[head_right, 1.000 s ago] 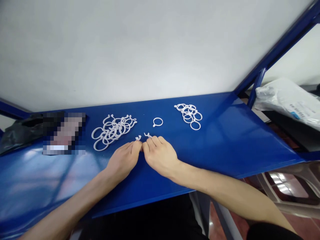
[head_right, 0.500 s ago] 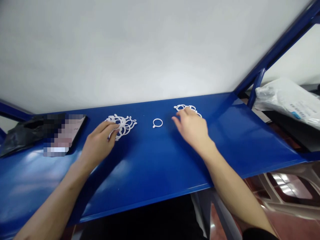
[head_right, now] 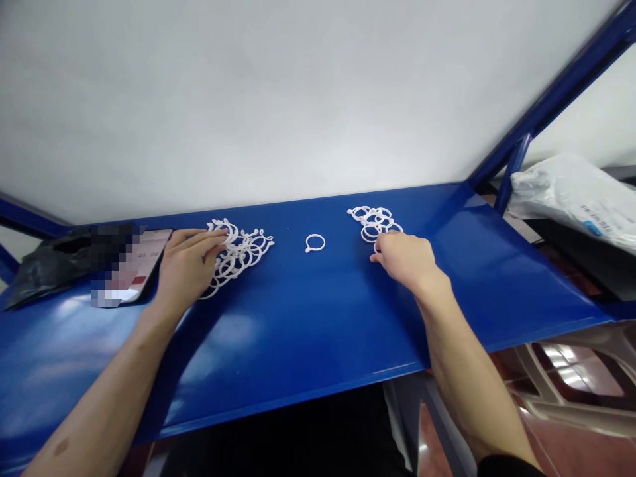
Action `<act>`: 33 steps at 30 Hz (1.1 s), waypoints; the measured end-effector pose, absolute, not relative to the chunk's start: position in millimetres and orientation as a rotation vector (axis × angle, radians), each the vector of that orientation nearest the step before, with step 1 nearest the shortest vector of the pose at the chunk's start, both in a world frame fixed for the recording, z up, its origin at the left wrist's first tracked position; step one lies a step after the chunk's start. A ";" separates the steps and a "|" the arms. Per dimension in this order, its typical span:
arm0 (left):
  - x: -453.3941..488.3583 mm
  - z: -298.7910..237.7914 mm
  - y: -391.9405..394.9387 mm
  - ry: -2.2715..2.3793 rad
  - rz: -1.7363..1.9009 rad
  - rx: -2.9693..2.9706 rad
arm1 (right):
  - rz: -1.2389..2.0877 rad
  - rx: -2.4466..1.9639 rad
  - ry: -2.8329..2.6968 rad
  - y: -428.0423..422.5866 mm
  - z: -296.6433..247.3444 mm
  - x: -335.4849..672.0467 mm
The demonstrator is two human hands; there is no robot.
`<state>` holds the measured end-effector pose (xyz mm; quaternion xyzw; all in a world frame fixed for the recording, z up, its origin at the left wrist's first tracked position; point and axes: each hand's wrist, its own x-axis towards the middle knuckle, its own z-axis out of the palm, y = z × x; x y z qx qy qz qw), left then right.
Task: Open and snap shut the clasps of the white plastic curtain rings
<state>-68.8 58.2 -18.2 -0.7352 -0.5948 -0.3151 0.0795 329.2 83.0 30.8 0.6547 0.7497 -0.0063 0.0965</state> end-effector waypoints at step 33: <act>-96.7 11.1 36.3 -1.900 -0.626 -2.048 | 0.074 2.067 2.648 110.5 -2.4 296.7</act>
